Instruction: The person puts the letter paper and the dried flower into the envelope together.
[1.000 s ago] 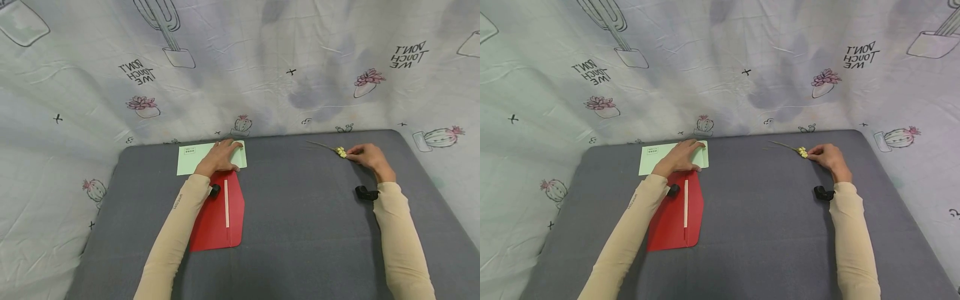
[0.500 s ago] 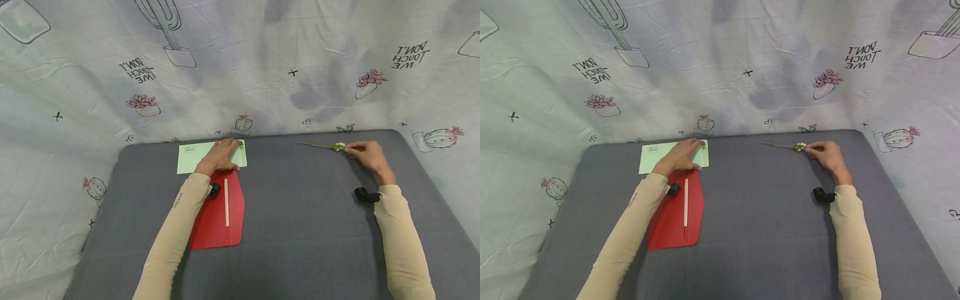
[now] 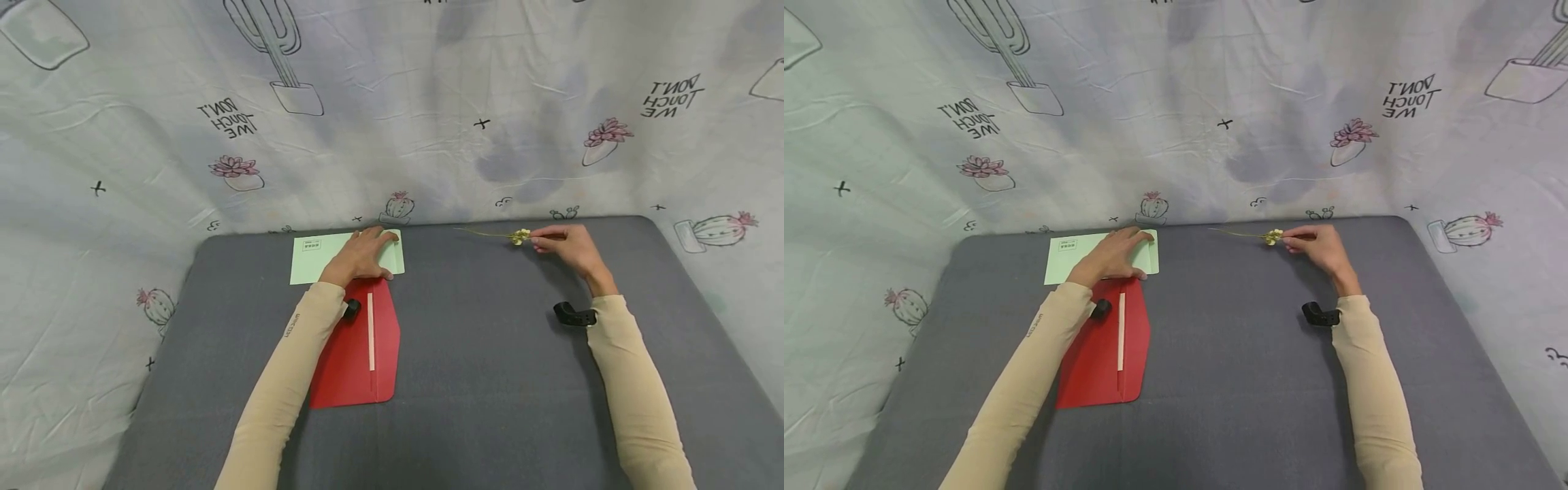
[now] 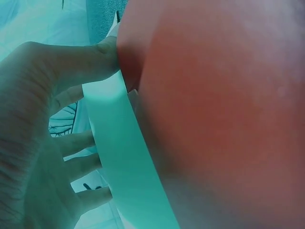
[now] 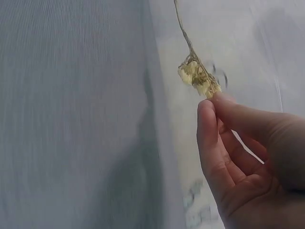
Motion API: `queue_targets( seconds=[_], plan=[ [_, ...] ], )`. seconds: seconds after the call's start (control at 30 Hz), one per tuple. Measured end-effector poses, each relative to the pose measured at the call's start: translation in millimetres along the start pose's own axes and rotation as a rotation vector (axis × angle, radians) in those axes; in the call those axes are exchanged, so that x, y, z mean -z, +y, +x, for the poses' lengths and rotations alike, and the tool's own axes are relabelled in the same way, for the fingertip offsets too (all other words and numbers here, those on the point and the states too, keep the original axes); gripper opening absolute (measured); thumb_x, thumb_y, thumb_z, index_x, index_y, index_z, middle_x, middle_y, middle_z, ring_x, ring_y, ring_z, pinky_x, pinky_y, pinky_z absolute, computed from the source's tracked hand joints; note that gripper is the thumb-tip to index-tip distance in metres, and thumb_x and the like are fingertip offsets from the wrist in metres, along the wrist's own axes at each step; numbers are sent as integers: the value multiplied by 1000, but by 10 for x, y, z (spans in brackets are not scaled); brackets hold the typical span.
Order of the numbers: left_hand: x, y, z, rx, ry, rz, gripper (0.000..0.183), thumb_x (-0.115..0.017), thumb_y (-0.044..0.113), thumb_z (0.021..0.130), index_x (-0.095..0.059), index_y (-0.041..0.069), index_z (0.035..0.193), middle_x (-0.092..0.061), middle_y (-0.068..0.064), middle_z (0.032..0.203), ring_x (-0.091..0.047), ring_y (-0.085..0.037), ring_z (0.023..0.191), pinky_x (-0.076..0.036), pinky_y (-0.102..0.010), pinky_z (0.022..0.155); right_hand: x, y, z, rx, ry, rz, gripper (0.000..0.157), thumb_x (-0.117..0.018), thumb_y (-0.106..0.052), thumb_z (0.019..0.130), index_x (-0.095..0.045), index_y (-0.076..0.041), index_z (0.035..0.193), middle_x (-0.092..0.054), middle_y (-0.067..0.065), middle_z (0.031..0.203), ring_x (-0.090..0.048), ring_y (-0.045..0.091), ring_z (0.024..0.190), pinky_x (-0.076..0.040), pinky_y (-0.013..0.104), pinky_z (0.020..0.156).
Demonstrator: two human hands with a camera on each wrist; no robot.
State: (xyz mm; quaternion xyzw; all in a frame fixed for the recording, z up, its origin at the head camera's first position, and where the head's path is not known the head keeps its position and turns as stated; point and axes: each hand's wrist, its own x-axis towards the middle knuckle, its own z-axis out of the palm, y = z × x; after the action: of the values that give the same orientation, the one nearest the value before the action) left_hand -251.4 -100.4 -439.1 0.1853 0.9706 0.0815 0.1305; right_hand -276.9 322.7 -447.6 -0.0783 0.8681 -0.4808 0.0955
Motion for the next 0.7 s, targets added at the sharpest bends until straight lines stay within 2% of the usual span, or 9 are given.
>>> queue_targets(
  seconds=[0.2,0.33,0.7],
  plan=[
    [-17,39,-29,14,10,5,81,-81,40,78,-42,21,146,-35,-15,153,-31,-32,142,-20,-53,117,-303,-167,127,31,-91,10,33,-64,-18,96,-66,7,118,-66,28,114,-70,17,89,-57,32,80],
    [-22,62,-44,6,23,13,81,-81,41,78,-42,20,146,-37,-16,152,-32,-32,141,-21,-53,116,-470,-267,197,53,-102,-21,30,-65,-16,96,-68,6,116,-68,26,110,-70,19,87,-57,35,80],
    [-28,94,-115,16,26,6,81,-82,41,77,-43,19,145,-38,-16,151,-33,-33,140,-22,-55,116,-759,-470,309,81,-160,14,26,-64,-12,96,-69,7,113,-68,26,110,-69,34,93,-57,41,81]
  ],
)
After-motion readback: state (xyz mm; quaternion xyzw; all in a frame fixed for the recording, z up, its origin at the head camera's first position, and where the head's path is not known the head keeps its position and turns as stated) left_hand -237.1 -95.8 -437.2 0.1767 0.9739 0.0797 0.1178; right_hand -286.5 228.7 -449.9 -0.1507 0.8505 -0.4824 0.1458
